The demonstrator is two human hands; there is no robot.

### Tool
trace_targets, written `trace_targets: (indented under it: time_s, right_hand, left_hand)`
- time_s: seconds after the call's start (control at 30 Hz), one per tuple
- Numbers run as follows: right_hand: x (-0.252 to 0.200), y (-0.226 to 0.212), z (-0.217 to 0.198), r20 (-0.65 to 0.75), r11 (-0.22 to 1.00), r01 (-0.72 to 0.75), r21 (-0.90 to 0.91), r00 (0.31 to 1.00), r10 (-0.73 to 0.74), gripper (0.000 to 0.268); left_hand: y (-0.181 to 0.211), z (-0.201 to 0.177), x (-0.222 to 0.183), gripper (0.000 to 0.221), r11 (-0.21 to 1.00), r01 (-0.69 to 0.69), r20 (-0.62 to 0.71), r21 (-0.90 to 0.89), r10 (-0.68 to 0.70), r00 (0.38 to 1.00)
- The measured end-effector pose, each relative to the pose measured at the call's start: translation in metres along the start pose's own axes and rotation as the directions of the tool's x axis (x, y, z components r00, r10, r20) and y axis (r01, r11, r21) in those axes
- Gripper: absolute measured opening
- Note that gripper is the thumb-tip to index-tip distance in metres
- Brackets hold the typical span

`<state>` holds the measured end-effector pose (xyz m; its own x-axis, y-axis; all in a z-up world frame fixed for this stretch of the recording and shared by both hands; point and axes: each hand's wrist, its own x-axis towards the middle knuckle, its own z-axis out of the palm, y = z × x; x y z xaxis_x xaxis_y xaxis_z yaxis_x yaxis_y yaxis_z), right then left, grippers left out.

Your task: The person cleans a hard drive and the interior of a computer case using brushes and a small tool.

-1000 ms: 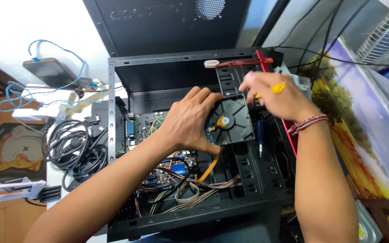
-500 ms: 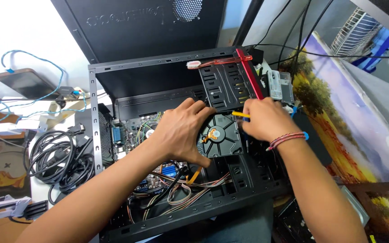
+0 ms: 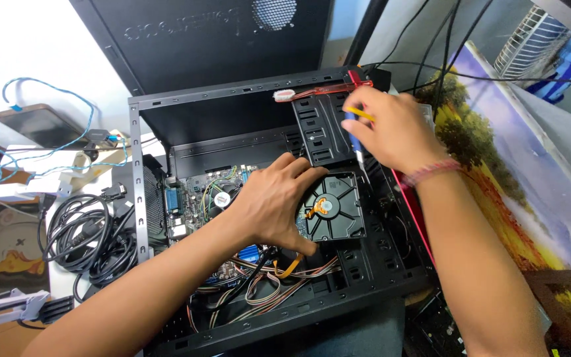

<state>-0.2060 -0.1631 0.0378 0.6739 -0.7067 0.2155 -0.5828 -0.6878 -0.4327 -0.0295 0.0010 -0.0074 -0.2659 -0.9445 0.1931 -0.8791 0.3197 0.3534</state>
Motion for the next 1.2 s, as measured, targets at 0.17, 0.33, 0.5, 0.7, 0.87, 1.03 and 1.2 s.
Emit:
trace_targets:
  time_s: [0.17, 0.33, 0.5, 0.7, 0.87, 1.03, 1.2]
  right_hand:
    - [0.027, 0.005, 0.027, 0.002, 0.997, 0.020, -0.071, 1.000, -0.020, 0.025]
    - [0.033, 0.014, 0.042, 0.010, 0.989, 0.067, -0.132, 0.998, -0.067, 0.025]
    - [0.019, 0.002, 0.020, -0.090, 0.987, 0.157, -0.012, 0.983, -0.158, 0.031]
    - [-0.018, -0.020, -0.009, 0.040, 0.985, 0.162, 0.056, 0.986, -0.165, 0.022]
    - [-0.054, -0.019, -0.010, 0.001, 0.979, 0.096, 0.182, 0.995, -0.097, 0.014]
    - [-0.084, -0.007, -0.007, -0.148, 0.890, 0.125, 0.439, 0.987, -0.066, 0.025]
    - [-0.102, 0.005, 0.002, -0.129, 0.918, -0.127, 0.377, 0.974, 0.188, 0.045]
  left_hand:
    - [0.005, 0.007, 0.004, 0.114, 0.999, -0.007, 0.021, -0.047, 0.008, 1.000]
    - [0.004, 0.010, 0.005, 0.113, 0.994, -0.038, -0.020, -0.106, 0.036, 0.999]
    - [0.002, 0.016, 0.009, 0.115, 0.989, -0.072, -0.063, -0.125, 0.065, 0.996]
    - [0.011, 0.029, 0.014, 0.121, 0.992, -0.061, -0.018, -0.114, 0.059, 0.998]
    - [0.021, 0.029, 0.013, 0.118, 0.989, -0.020, 0.012, -0.146, 0.022, 1.000]
    - [0.028, 0.034, 0.020, 0.119, 0.992, -0.023, -0.007, -0.124, 0.022, 1.000]
    - [0.034, 0.031, 0.023, 0.132, 0.993, 0.056, 0.040, -0.104, -0.052, 0.998]
